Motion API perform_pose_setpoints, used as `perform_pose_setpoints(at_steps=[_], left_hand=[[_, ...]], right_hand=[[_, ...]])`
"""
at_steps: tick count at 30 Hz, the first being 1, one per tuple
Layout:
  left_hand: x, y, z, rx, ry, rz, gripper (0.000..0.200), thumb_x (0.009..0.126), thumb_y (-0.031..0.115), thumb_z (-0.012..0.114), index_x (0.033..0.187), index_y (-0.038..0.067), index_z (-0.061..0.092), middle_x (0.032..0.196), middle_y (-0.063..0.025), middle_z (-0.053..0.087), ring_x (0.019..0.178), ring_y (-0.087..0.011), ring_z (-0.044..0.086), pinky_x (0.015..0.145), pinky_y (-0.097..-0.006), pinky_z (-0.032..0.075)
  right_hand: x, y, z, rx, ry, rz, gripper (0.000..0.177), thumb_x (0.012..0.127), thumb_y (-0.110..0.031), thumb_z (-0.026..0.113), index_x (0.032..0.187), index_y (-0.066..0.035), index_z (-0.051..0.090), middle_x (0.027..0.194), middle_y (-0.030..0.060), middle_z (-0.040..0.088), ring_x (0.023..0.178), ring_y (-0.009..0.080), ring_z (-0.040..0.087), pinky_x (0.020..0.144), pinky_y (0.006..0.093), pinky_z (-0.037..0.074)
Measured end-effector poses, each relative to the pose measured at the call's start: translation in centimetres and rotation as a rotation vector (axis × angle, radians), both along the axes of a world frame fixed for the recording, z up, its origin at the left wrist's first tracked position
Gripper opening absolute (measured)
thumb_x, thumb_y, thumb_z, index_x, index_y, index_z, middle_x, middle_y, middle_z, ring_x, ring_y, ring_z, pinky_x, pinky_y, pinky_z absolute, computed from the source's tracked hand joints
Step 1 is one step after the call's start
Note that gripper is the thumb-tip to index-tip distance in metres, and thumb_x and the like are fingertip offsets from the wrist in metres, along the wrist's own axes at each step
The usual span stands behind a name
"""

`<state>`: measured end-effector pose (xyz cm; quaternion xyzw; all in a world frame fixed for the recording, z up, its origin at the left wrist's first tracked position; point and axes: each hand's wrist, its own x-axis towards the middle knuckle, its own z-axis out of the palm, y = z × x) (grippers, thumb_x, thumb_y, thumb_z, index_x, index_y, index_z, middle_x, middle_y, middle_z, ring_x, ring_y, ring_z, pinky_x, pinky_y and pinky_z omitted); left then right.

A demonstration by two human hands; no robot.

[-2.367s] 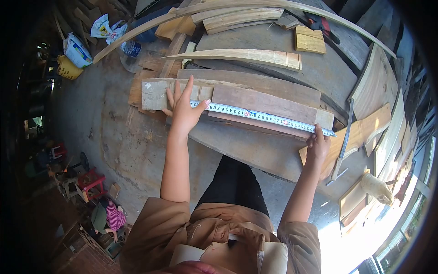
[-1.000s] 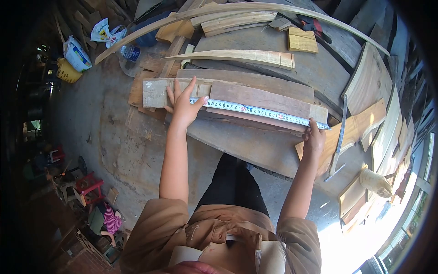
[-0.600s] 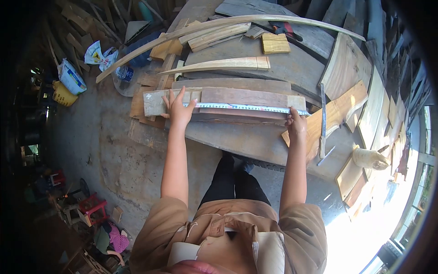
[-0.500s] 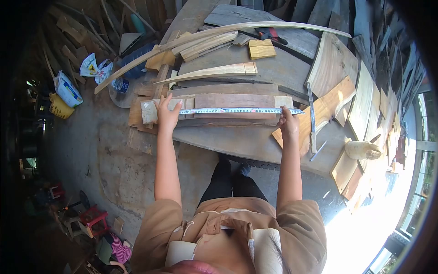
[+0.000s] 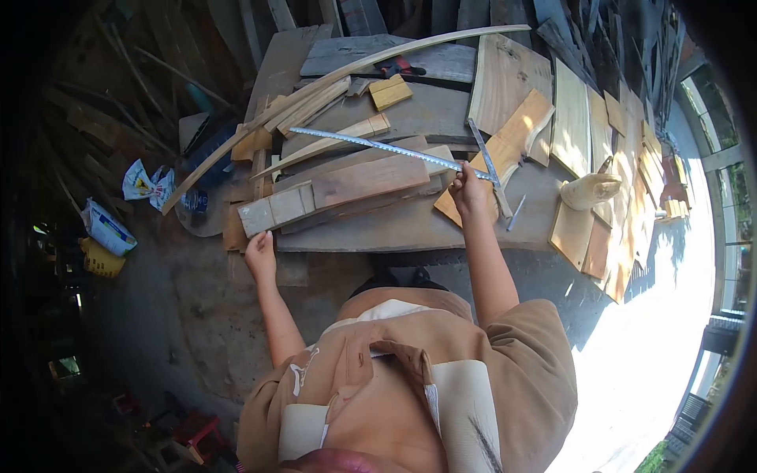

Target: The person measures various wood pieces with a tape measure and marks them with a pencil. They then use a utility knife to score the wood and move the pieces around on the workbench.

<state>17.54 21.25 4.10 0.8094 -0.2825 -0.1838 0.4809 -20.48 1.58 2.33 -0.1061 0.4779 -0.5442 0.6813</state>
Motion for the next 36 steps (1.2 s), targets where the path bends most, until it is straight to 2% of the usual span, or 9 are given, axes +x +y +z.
perform_pose_setpoints(at_steps=[6,9,11,13,16,19,26,30,36], left_hand=[[2.5,-3.2,1.5,0.017,-0.057,-0.092,0.037,0.082,0.016,0.059,0.112,-0.004,0.050,0.091,-0.0152,0.061,0.082,-0.0156,0.060,0.072,-0.0251,0.046],[3.6,-5.1,-1.3,-0.153,0.115,-0.174,0.052,0.075,0.016,0.067,0.119,-0.001,0.045,0.093,-0.0150,0.061,0.086,-0.0208,0.059,0.077,-0.0286,0.045],[0.2,-5.8,2.2,0.069,-0.320,-0.356,0.066,0.065,0.018,0.074,0.122,0.004,0.043,0.103,-0.0170,0.058,0.097,-0.0289,0.055,0.085,-0.0358,0.042],[-0.4,-6.9,0.5,0.092,-0.451,-0.621,0.088,0.053,0.025,0.079,0.129,0.012,0.036,0.120,-0.0183,0.047,0.114,-0.0349,0.041,0.094,-0.0392,0.034],[-2.1,-8.2,-1.2,0.267,-0.621,-0.738,0.103,0.048,0.034,0.081,0.134,0.018,0.026,0.133,-0.0178,0.032,0.125,-0.0348,0.026,0.099,-0.0413,0.028],[-3.4,-10.3,-2.1,0.375,-0.650,-0.829,0.109,0.048,0.044,0.078,0.136,0.021,0.019,0.140,-0.0163,0.020,0.130,-0.0339,0.014,0.101,-0.0489,0.023],[-7.3,-15.0,-2.5,0.499,-0.748,-1.058,0.099,0.055,0.055,0.070,0.136,0.024,0.021,0.141,-0.0107,0.019,0.131,-0.0291,0.014,0.097,-0.0632,0.014],[-8.1,-14.8,-3.5,0.514,-0.830,-0.967,0.093,0.058,0.051,0.070,0.134,0.025,0.023,0.134,-0.0089,0.028,0.126,-0.0273,0.023,0.093,-0.0671,0.015],[-9.2,-14.4,-2.4,0.563,-0.808,-0.927,0.091,0.058,0.050,0.071,0.133,0.023,0.027,0.126,-0.0097,0.035,0.121,-0.0270,0.030,0.093,-0.0665,0.016]], right_hand=[[0.2,0.1,1.4,-0.025,-0.165,0.008,0.011,0.087,-0.022,0.049,0.084,-0.012,0.052,0.061,-0.0052,0.044,0.045,0.0057,0.036,0.047,0.0221,0.031],[-0.2,-0.3,1.3,-0.061,-0.086,-0.068,0.013,0.086,-0.023,0.051,0.086,-0.010,0.054,0.058,-0.0054,0.042,0.044,0.0064,0.036,0.044,0.0217,0.030],[-0.5,-0.9,1.9,-0.132,0.065,-0.175,0.016,0.084,-0.022,0.055,0.084,-0.006,0.056,0.055,-0.0044,0.038,0.043,0.0069,0.036,0.039,0.0214,0.029],[-0.6,-1.4,4.0,-0.213,0.220,-0.237,0.021,0.083,-0.022,0.057,0.083,-0.001,0.055,0.054,-0.0030,0.037,0.042,0.0073,0.036,0.039,0.0200,0.029],[-1.4,-2.6,5.8,-0.317,0.358,-0.303,0.024,0.083,-0.023,0.058,0.085,0.001,0.057,0.054,-0.0027,0.038,0.042,0.0072,0.037,0.039,0.0195,0.030],[-1.8,-2.8,7.7,-0.350,0.421,-0.338,0.023,0.083,-0.021,0.057,0.087,0.001,0.058,0.053,-0.0023,0.038,0.043,0.0073,0.039,0.040,0.0201,0.031],[-2.2,-2.0,7.1,-0.359,0.533,-0.347,0.033,0.087,-0.033,0.051,0.093,-0.001,0.056,0.054,-0.0017,0.040,0.043,0.0081,0.039,0.040,0.0217,0.030],[-2.4,-0.7,3.2,-0.067,-0.120,-0.384,0.029,0.087,-0.037,0.049,0.095,-0.009,0.052,0.060,-0.0020,0.035,0.050,0.0101,0.036,0.048,0.0247,0.033],[-0.7,4.5,-2.2,0.196,-0.311,-0.404,0.028,0.089,-0.038,0.044,0.084,-0.010,0.049,0.058,-0.0026,0.041,0.050,0.0085,0.041,0.046,0.0226,0.031]])
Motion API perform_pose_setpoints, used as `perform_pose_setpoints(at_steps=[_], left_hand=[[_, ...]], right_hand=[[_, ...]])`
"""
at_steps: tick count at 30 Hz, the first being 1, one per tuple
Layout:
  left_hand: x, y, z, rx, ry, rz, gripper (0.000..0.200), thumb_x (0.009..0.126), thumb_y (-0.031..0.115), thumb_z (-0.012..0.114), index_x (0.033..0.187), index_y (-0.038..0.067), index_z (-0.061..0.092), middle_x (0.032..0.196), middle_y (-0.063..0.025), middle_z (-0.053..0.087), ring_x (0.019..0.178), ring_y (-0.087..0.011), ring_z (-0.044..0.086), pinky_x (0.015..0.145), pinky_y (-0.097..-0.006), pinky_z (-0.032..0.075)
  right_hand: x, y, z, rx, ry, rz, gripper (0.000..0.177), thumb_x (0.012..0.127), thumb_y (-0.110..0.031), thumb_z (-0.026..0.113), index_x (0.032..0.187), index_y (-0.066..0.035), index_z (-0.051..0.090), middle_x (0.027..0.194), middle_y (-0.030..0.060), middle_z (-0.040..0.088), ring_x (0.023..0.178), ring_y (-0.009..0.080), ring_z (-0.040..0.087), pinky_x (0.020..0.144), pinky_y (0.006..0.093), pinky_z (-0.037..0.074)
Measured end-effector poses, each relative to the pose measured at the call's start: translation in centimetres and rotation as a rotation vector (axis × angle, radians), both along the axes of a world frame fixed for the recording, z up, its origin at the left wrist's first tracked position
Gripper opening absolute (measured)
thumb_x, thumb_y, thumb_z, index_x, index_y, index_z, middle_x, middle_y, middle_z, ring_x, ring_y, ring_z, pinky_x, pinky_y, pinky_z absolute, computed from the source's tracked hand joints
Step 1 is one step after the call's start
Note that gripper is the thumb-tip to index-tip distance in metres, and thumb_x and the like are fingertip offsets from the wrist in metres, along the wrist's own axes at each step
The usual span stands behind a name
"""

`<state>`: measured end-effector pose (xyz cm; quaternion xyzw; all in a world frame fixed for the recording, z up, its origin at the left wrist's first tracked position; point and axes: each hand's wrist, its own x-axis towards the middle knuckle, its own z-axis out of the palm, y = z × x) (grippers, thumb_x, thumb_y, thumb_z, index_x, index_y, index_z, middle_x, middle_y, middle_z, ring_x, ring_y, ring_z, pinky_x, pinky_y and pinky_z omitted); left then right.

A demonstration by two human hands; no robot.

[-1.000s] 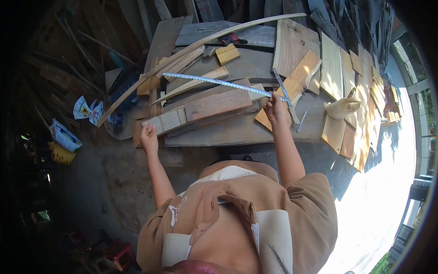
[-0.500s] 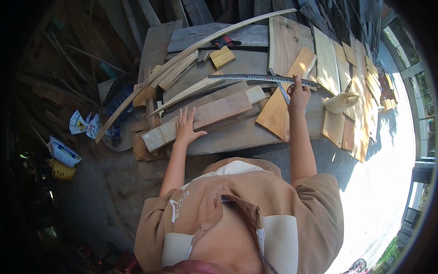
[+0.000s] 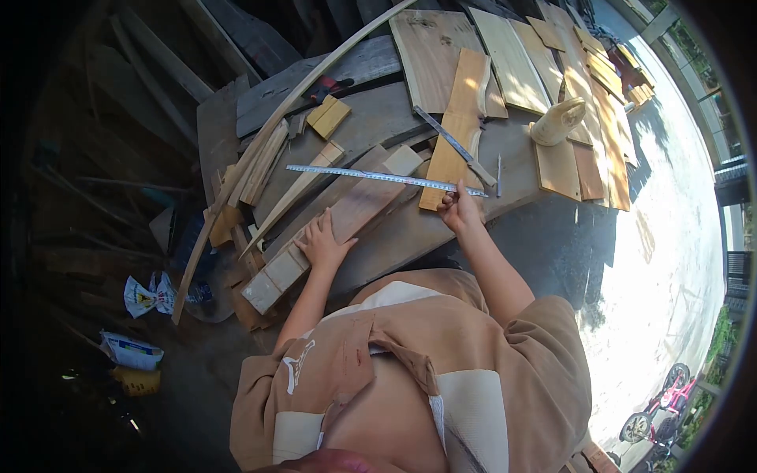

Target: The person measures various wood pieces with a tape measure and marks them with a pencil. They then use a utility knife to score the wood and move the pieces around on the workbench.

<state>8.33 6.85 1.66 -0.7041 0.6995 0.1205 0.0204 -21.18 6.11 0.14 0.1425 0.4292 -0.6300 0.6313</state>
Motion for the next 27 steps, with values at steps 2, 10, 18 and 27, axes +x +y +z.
perform_pose_setpoints(at_steps=[2,10,18,27], left_hand=[[-0.1,0.7,-0.4,0.016,-0.007,-0.013,0.091,0.058,0.052,0.070,0.133,0.023,0.027,0.126,-0.0102,0.036,0.121,-0.0273,0.030,0.093,-0.0656,0.016],[0.6,3.1,-1.6,-0.096,-0.030,0.123,0.089,0.061,0.054,0.066,0.132,0.015,0.028,0.124,-0.0159,0.035,0.117,-0.0299,0.033,0.090,-0.0630,0.020],[1.6,1.8,-0.7,-0.250,0.178,0.018,0.085,0.068,0.049,0.064,0.133,0.009,0.025,0.125,-0.0218,0.035,0.117,-0.0356,0.031,0.095,-0.0525,0.024],[-1.4,-5.6,1.9,-0.051,0.753,0.032,0.071,0.073,0.028,0.064,0.131,0.006,0.030,0.110,-0.0172,0.052,0.107,-0.0307,0.047,0.090,-0.0377,0.037]], right_hand=[[0.5,1.5,-1.0,0.044,-0.056,0.022,0.029,0.089,-0.037,0.044,0.081,-0.010,0.048,0.058,-0.0025,0.041,0.050,0.0090,0.041,0.046,0.0227,0.032],[1.2,1.8,-3.1,0.070,-0.011,0.033,0.030,0.088,-0.039,0.044,0.077,-0.012,0.046,0.061,-0.0024,0.044,0.052,0.0107,0.044,0.049,0.0260,0.036],[2.9,2.4,-4.7,0.099,0.026,0.128,0.030,0.086,-0.042,0.048,0.075,-0.013,0.049,0.064,-0.0036,0.052,0.057,0.0106,0.051,0.051,0.0271,0.040],[2.7,4.3,-4.8,0.062,0.043,0.330,0.021,0.084,-0.035,0.054,0.086,-0.014,0.054,0.075,-0.0037,0.059,0.062,0.0083,0.053,0.052,0.0249,0.041]])
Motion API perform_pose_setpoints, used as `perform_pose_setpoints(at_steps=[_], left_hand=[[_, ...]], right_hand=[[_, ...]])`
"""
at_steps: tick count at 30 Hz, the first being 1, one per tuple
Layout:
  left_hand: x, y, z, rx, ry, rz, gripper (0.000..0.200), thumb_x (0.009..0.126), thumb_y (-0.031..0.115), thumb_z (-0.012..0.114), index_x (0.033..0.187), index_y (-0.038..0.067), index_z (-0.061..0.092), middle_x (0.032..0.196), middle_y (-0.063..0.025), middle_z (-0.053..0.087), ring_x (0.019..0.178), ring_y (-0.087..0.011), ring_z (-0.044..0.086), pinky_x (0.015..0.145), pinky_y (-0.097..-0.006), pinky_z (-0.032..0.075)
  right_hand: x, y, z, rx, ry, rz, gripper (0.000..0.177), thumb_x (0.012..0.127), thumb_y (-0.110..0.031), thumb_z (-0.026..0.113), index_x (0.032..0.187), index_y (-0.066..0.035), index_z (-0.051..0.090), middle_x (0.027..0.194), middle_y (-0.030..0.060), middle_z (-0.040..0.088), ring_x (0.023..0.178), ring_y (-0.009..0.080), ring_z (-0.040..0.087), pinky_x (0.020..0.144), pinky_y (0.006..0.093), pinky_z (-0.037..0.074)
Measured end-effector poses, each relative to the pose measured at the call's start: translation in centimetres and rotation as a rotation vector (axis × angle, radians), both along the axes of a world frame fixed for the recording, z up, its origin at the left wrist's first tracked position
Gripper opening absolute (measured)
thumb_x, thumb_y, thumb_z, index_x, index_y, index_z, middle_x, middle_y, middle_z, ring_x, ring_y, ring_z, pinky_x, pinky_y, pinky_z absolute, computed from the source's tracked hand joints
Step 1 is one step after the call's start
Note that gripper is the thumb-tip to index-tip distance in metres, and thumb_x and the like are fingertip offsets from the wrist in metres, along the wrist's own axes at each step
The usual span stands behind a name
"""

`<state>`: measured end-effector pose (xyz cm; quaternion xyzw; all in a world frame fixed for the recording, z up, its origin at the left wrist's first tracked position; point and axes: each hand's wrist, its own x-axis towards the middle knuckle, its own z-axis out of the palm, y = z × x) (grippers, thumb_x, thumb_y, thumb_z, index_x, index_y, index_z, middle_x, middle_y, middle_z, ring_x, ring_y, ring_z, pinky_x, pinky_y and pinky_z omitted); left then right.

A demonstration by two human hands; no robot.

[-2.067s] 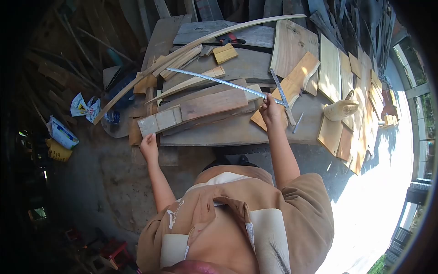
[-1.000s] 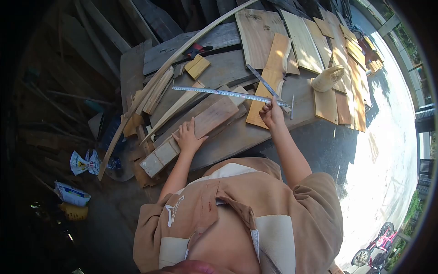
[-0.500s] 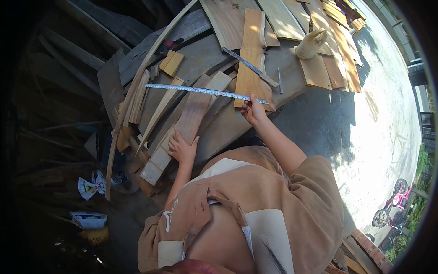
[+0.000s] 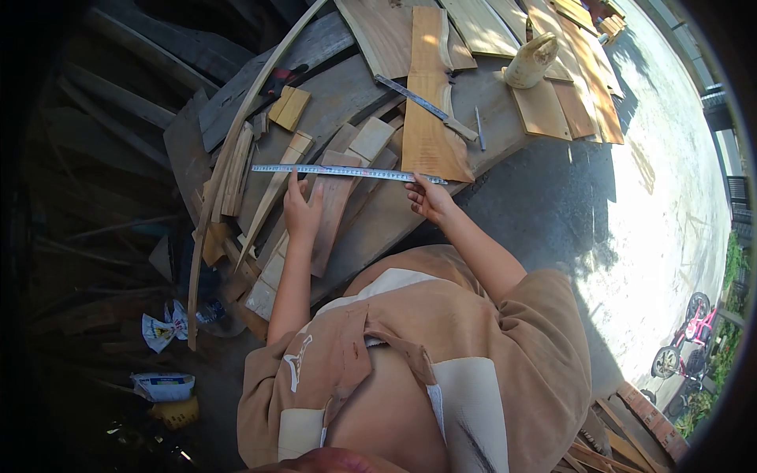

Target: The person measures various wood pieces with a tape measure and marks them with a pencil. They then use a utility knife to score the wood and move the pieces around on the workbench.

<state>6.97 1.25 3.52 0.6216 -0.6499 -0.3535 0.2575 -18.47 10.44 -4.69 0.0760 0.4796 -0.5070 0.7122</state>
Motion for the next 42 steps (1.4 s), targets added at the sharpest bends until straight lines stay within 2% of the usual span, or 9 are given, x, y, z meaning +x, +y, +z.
perform_pose_setpoints(at_steps=[5,8,9,11,14,17,24,31,42], left_hand=[[-3.8,-1.5,-1.0,-0.393,-0.408,-0.484,0.064,0.075,0.040,0.061,0.126,0.009,0.040,0.124,-0.0188,0.043,0.119,-0.0326,0.036,0.096,-0.0417,0.032],[-3.7,-1.8,-4.3,-0.297,-0.461,-0.534,0.060,0.078,0.044,0.054,0.128,0.013,0.040,0.132,-0.0195,0.034,0.125,-0.0331,0.028,0.099,-0.0467,0.025],[-3.6,-2.0,-5.1,-0.277,-0.482,-0.556,0.058,0.080,0.044,0.052,0.128,0.014,0.040,0.133,-0.0192,0.033,0.126,-0.0335,0.027,0.099,-0.0484,0.024],[-3.7,-1.9,-4.9,-0.314,-0.516,-0.594,0.056,0.080,0.044,0.050,0.127,0.016,0.041,0.132,-0.0189,0.034,0.125,-0.0327,0.027,0.099,-0.0486,0.023],[-3.3,-2.1,-5.1,-0.357,-0.540,-0.643,0.053,0.081,0.045,0.049,0.126,0.019,0.043,0.132,-0.0178,0.035,0.125,-0.0315,0.028,0.100,-0.0488,0.021],[-3.1,-2.2,-5.4,-0.366,-0.509,-0.653,0.051,0.081,0.043,0.049,0.126,0.020,0.043,0.133,-0.0168,0.034,0.126,-0.0319,0.027,0.100,-0.0489,0.020],[-3.1,-2.3,-5.2,-0.364,-0.487,-0.628,0.048,0.081,0.040,0.050,0.125,0.020,0.045,0.133,-0.0151,0.034,0.125,-0.0316,0.028,0.100,-0.0483,0.021],[-3.3,-2.2,-5.7,-0.427,-0.511,-0.572,0.048,0.082,0.038,0.050,0.125,0.017,0.045,0.134,-0.0150,0.033,0.126,-0.0314,0.028,0.099,-0.0479,0.022],[-2.7,-2.0,-6.4,-0.526,-0.346,-0.267,0.063,0.083,0.043,0.045,0.131,0.006,0.028,0.136,-0.0200,0.026,0.125,-0.0408,0.024,0.095,-0.0566,0.022]], right_hand=[[-1.7,0.8,-0.8,0.089,0.128,-0.012,0.032,0.078,-0.032,0.063,0.100,-0.011,0.052,0.077,-0.0011,0.058,0.063,0.0093,0.054,0.051,0.0230,0.041],[-3.0,0.9,-3.1,-0.044,1.135,-0.011,0.058,0.069,-0.026,0.073,0.115,-0.002,0.046,0.090,0.0074,0.056,0.068,0.0172,0.056,0.057,0.0288,0.045],[-3.5,0.6,-2.7,-0.040,1.132,-0.011,0.058,0.069,-0.026,0.073,0.115,-0.002,0.046,0.090,0.0074,0.056,0.068,0.0172,0.056,0.057,0.0288,0.045],[-4.4,-0.4,0.8,-0.360,1.856,0.031,0.052,0.068,-0.024,0.071,0.109,-0.002,0.049,0.094,0.0118,0.055,0.070,0.0255,0.056,0.063,0.0338,0.046],[-4.0,-2.9,5.8,-0.594,2.079,0.278,0.040,0.070,-0.025,0.068,0.100,-0.002,0.056,0.091,0.0138,0.057,0.073,0.0320,0.055,0.068,0.0378,0.046],[-2.2,-5.8,7.7,-0.479,1.408,0.871,0.032,0.074,-0.030,0.064,0.091,-0.003,0.060,0.087,0.0133,0.060,0.077,0.0325,0.057,0.070,0.0387,0.045],[2.9,-9.2,5.2,-0.341,1.425,1.163,0.034,0.078,-0.038,0.057,0.087,-0.006,0.063,0.086,0.0140,0.062,0.084,0.0300,0.059,0.072,0.0393,0.046],[3.1,-9.1,2.8,-0.302,1.033,0.959,0.035,0.081,-0.034,0.054,0.087,-0.001,0.063,0.067,0.0137,0.061,0.064,0.0264,0.061,0.063,0.0364,0.047],[3.6,-9.1,2.3,-0.371,1.176,0.890,0.036,0.081,-0.035,0.054,0.079,0.001,0.063,0.059,0.0126,0.058,0.054,0.0247,0.058,0.056,0.0347,0.044]])
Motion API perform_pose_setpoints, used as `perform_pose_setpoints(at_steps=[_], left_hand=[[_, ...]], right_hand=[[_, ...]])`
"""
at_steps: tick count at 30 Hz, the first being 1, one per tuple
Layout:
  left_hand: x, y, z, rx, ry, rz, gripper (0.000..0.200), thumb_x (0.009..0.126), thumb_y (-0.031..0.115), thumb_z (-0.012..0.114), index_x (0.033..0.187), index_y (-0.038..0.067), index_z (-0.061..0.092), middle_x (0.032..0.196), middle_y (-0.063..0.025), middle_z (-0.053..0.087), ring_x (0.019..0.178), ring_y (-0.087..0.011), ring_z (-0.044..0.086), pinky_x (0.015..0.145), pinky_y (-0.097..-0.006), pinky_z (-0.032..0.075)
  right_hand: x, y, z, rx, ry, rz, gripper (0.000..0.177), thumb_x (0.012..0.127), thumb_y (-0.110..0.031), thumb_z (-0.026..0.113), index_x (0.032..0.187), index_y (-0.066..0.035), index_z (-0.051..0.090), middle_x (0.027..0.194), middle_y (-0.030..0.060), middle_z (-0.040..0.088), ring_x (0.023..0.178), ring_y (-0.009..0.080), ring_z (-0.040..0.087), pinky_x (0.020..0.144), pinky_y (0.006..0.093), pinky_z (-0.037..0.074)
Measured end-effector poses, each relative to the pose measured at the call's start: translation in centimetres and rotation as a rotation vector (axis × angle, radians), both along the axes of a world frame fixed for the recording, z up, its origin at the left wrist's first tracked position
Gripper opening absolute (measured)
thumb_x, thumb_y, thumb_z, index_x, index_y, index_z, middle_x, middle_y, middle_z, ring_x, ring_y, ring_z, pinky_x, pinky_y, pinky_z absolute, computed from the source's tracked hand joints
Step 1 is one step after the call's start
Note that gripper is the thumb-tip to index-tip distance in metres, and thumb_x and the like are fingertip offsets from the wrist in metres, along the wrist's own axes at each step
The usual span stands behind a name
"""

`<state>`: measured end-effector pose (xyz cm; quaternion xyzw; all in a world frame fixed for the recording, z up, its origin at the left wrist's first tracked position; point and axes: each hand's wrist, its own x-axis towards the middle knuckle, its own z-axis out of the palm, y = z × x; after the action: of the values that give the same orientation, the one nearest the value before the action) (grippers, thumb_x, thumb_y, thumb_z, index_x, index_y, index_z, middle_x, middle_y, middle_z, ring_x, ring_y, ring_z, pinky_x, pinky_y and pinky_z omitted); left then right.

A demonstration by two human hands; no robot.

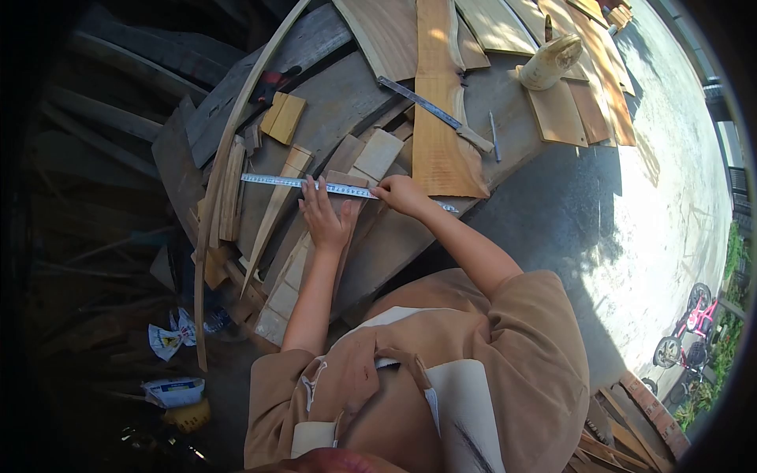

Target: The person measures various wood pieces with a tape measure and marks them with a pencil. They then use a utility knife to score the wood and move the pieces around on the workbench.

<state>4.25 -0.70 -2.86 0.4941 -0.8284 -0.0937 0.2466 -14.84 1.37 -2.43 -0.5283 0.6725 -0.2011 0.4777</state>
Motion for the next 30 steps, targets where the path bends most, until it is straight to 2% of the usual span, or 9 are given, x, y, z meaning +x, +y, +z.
perform_pose_setpoints(at_steps=[3,5,7,11,15,19,22,27,30], left_hand=[[0.3,-0.6,-0.6,-0.013,0.075,0.083,0.063,0.084,0.043,0.044,0.132,0.006,0.027,0.136,-0.0208,0.025,0.125,-0.0412,0.022,0.096,-0.0579,0.021],[0.5,-0.8,-1.0,0.031,0.236,0.154,0.062,0.084,0.041,0.045,0.132,0.006,0.027,0.136,-0.0206,0.025,0.126,-0.0409,0.021,0.097,-0.0580,0.018],[0.6,-0.7,-0.9,0.083,0.185,0.149,0.061,0.084,0.040,0.046,0.131,0.005,0.028,0.136,-0.0200,0.025,0.127,-0.0404,0.020,0.097,-0.0583,0.017],[0.2,-1.4,-0.2,0.188,-0.048,0.135,0.063,0.082,0.039,0.049,0.131,0.006,0.028,0.136,-0.0180,0.027,0.128,-0.0369,0.018,0.098,-0.0593,0.014],[-0.4,-2.0,0.1,0.288,-0.129,0.154,0.062,0.082,0.040,0.049,0.131,0.007,0.029,0.135,-0.0161,0.030,0.129,-0.0347,0.019,0.097,-0.0624,0.011],[-0.8,-2.1,1.4,0.308,-0.142,0.144,0.062,0.083,0.043,0.047,0.131,0.006,0.031,0.135,-0.0156,0.030,0.129,-0.0333,0.020,0.095,-0.0647,0.009],[-1.3,-2.8,1.9,0.296,-0.274,0.122,0.062,0.082,0.043,0.048,0.130,0.007,0.033,0.133,-0.0149,0.033,0.128,-0.0332,0.021,0.095,-0.0652,0.008],[-1.1,-3.5,1.7,0.257,-0.307,0.123,0.051,0.082,0.040,0.050,0.121,0.006,0.047,0.128,-0.0133,0.041,0.127,-0.0337,0.024,0.094,-0.0662,0.009],[-1.3,-3.4,1.8,0.250,-0.314,0.123,0.050,0.082,0.039,0.050,0.119,0.006,0.049,0.127,-0.0135,0.041,0.126,-0.0340,0.025,0.093,-0.0673,0.009]], right_hand=[[0.7,-0.1,0.6,0.054,-0.039,-0.072,0.033,0.081,-0.031,0.055,0.079,0.000,0.063,0.060,0.0128,0.058,0.050,0.0236,0.057,0.055,0.0337,0.045],[0.7,-0.2,0.9,0.101,-0.088,-0.109,0.031,0.082,-0.029,0.055,0.079,0.000,0.063,0.060,0.0129,0.059,0.049,0.0229,0.057,0.054,0.0332,0.045],[0.8,-0.3,1.0,0.041,-0.115,-0.028,0.028,0.082,-0.026,0.055,0.079,0.000,0.063,0.060,0.0131,0.059,0.047,0.0212,0.058,0.053,0.0324,0.045],[0.9,-0.8,0.7,-0.004,-0.068,-0.027,0.029,0.082,-0.027,0.055,0.077,0.001,0.062,0.060,0.0132,0.059,0.050,0.0205,0.060,0.053,0.0324,0.045],[0.2,-1.5,0.4,-0.014,-0.118,-0.018,0.026,0.082,-0.023,0.055,0.081,0.002,0.061,0.063,0.0142,0.059,0.051,0.0197,0.060,0.054,0.0319,0.046],[0.2,-1.6,0.2,0.081,-0.272,-0.032,0.022,0.083,-0.017,0.054,0.087,0.004,0.059,0.063,0.0125,0.059,0.050,0.0166,0.058,0.053,0.0298,0.046],[-0.3,-1.7,0.0,0.089,-0.322,-0.020,0.021,0.083,-0.015,0.055,0.087,0.004,0.059,0.062,0.0093,0.059,0.047,0.0134,0.055,0.049,0.0273,0.045],[-0.7,-2.2,-0.6,0.098,-0.347,-0.010,0.021,0.082,-0.015,0.056,0.088,0.004,0.060,0.062,0.0082,0.059,0.045,0.0120,0.052,0.047,0.0263,0.043],[-1.0,-2.1,-0.7,0.146,-0.372,-0.023,0.021,0.082,-0.016,0.056,0.090,0.003,0.060,0.061,0.0075,0.058,0.046,0.0118,0.052,0.047,0.0261,0.043]])
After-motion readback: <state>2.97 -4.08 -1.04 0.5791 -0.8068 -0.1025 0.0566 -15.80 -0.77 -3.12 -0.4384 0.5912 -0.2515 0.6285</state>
